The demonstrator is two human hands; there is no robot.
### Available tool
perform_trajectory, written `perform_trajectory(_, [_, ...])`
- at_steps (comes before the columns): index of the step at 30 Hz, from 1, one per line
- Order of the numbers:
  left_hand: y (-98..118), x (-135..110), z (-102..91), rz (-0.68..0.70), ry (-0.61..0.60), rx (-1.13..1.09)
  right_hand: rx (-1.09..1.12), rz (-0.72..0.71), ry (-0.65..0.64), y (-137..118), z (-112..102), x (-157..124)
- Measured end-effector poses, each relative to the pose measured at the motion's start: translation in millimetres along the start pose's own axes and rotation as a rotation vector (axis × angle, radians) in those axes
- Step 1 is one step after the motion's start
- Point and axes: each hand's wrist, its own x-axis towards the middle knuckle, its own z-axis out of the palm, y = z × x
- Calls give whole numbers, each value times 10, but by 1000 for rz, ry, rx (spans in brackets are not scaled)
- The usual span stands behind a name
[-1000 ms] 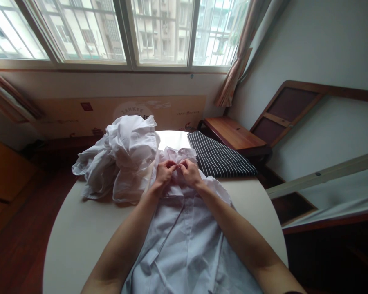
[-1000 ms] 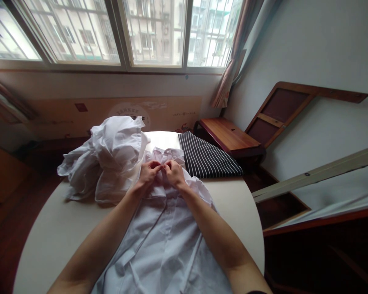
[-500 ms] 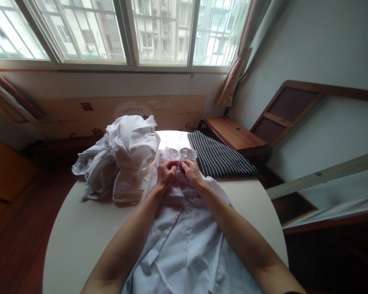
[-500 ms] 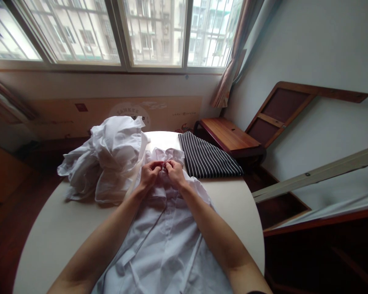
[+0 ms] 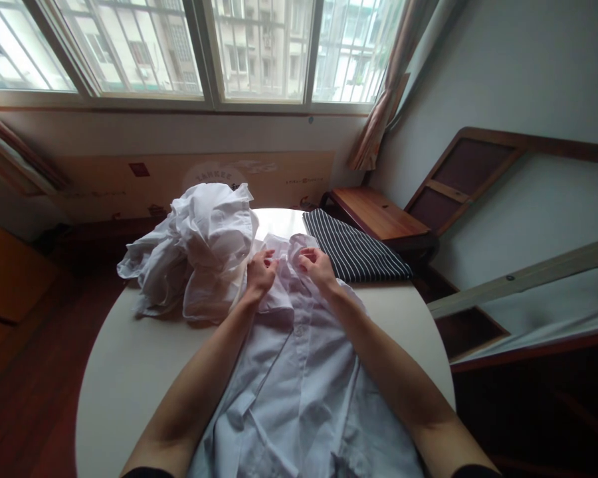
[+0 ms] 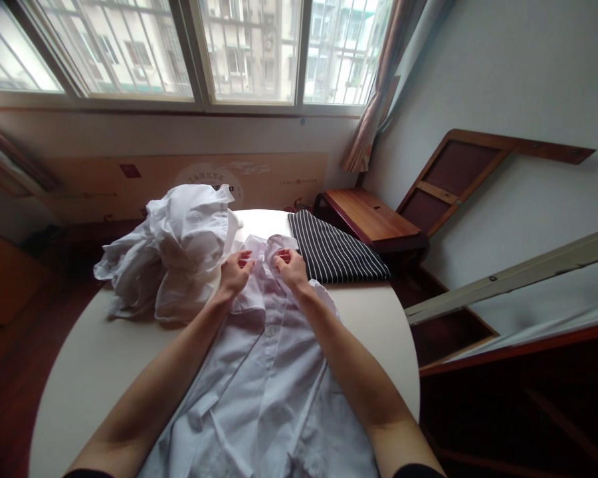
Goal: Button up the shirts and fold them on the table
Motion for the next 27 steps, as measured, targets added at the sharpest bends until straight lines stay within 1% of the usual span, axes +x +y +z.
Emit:
perform_trajectory(2, [121, -102, -76, 113, -61, 170, -227, -113, -34, -71, -86, -138])
perform_trajectory(4, [201, -227, -123, 172, -188, 303, -444, -202, -137, -104, -149, -319])
perform_trajectory(6, [212, -340, -127, 153, -332, 385, -602, -247, -257, -84, -175, -495])
perform_trajectory(7, [196, -385, -115, 130, -389, 402, -654, -256, -295, -57, -174, -566])
perform_trajectory(8, [171, -419, -97, 108, -431, 403, -686, -253, -313, -23, -165, -622])
perform_trajectory(10, [112, -460, -55, 94, -468, 371, -698, -235, -307, 51, -137, -682])
perform_trajectory(12, [68, -472, -25, 119, -471, 323, -666, -212, -272, 105, -110, -681])
perform_trajectory(15, [46, -463, -27, 112, -425, 212, -578, -163, -229, 129, -81, -611])
perform_trajectory(18, [43, -454, -70, 68, -381, 48, -437, -96, -242, 118, -53, -524])
perform_trajectory(21, [35, -458, -114, 49, -329, -47, -342, -54, -231, 102, -13, -492])
perform_trajectory(23, [32, -467, -130, 48, -307, -75, -335, -76, -187, 85, 15, -514])
perform_trajectory(27, [24, -483, -134, 76, -306, -132, -358, -185, -104, 45, 58, -588])
